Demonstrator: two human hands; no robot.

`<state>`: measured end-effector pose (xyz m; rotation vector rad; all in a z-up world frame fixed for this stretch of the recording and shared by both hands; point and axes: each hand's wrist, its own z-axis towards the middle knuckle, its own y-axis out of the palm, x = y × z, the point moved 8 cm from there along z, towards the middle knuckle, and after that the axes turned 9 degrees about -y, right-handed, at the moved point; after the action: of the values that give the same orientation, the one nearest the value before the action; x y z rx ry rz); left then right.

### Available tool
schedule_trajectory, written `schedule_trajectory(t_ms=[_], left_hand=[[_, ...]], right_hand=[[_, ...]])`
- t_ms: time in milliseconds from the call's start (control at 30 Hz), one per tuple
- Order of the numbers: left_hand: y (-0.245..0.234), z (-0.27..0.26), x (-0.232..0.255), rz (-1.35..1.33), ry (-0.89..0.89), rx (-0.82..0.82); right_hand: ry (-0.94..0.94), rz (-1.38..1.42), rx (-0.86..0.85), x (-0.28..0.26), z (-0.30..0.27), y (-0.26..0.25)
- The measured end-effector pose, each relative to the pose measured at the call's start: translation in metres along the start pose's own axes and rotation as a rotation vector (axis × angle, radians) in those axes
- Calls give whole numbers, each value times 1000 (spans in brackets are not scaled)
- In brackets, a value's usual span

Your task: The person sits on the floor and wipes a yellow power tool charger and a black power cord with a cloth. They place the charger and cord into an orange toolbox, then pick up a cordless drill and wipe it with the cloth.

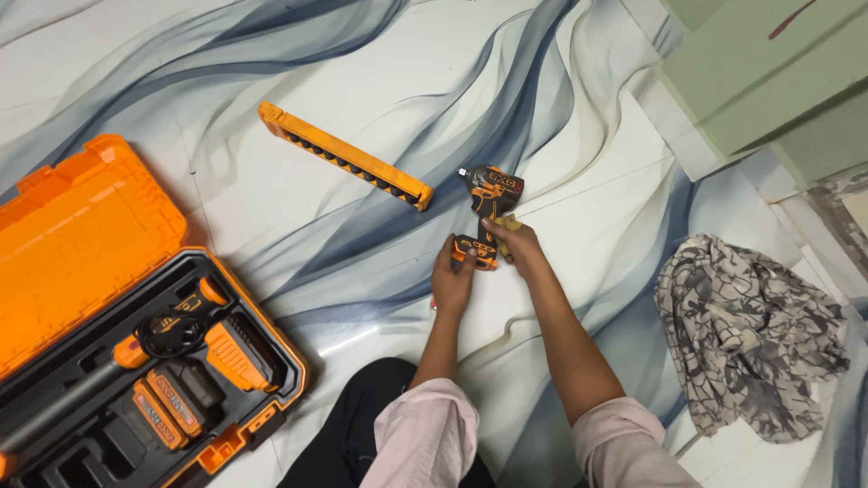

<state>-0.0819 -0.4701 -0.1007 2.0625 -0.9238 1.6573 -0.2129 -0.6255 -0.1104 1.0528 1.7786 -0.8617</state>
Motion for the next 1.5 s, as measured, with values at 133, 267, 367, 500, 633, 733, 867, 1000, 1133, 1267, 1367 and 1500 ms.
schedule_trajectory(t_ms=[133,267,367,500,633,733,867,1000,1133,1267,1367,1500], left_hand=[[3,1,-6,-102,-124,-26],[4,3,-12,-124,-152,-20],[9,5,-19,-123,-131,-44],[3,9,-18,-152,-46,11],[-10,15,-22,-235,-244,22],[-14,2,4,-544,-235,-63],[-44,-31,73,-825,-111,-373],[-136,-78,144,-853,71,-658],[-256,-130,167,-763,184,-704],[-366,-176,150,-634,262,-571],[-422,-207,128,-726,269,-476],[-455,-234,80,-963,199,-203]], right_hand=[[107,-20,-45,8,2,2],[70,-35,-80,7,4,8],[-2,-25,-63,4,4,8],[-96,11,-58,0,-9,5],[-148,191,-33,-20,-40,-4],[-287,171,-87,-63,-80,-10],[-359,204,-223,-121,-150,13],[-395,285,-434,-152,-234,82],[-303,345,-645,-137,-315,165],[-258,350,-868,-99,-392,252],[-158,346,-993,-61,-444,297],[-73,285,-1076,-22,-484,326]])
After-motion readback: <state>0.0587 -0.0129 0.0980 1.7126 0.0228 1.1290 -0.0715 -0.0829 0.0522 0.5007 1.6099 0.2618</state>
